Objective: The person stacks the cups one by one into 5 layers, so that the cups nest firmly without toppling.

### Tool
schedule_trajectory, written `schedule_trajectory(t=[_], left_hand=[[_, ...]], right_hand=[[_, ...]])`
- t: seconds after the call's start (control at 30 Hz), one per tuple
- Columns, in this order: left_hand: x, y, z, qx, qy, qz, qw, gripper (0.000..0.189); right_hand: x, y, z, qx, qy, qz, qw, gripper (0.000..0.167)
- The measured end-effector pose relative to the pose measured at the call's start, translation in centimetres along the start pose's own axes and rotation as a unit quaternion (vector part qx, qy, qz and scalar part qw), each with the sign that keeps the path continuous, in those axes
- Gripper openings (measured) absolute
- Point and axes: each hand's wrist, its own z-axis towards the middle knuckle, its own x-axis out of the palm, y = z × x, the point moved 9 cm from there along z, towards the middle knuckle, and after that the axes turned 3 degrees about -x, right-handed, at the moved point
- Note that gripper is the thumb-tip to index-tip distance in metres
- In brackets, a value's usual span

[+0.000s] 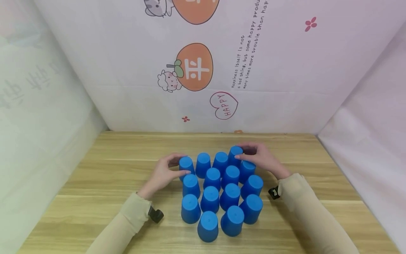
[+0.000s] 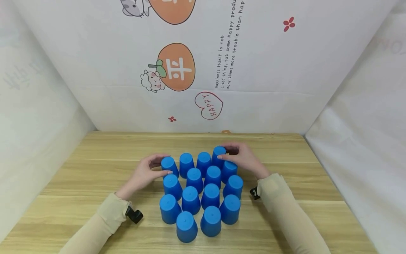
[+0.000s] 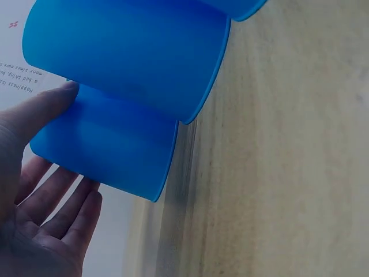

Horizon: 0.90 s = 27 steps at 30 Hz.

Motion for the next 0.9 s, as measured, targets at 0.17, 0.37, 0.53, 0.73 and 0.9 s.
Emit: schedule_trajectory(t=[0.17, 0.37, 0.53, 0.73, 0.9], left_hand=[[-0.4, -0.2, 0.6, 0.007, -0.011, -0.005, 0.9999, 0.059], [-1.7, -0.6, 2.1, 0.036, -0.042, -0.011, 0.9984, 0.054], [-2.5, -0.4, 3.4, 0.020, -0.057, -0.008, 0.9982, 0.056], [-3.5, -0.5, 4.7, 0.003, -0.071, 0.001, 0.9975, 0.059], [-4.2, -0.6, 5.7, 0.000, -0.082, 0.004, 0.9966, 0.057]], right_hand=[[0.0, 0.2, 0.0, -0.003, -0.001, 0.001, 1.0000, 0.048], [0.0, 0.0, 0.0, -0.002, 0.000, -0.002, 1.0000, 0.048], [-0.1, -0.1, -0.1, 0.002, -0.001, -0.001, 1.0000, 0.046], [-0.1, 0.0, -0.1, 0.006, 0.000, 0.004, 1.0000, 0.048], [0.0, 0.0, 0.1, 0.010, 0.001, 0.002, 0.9999, 0.051]])
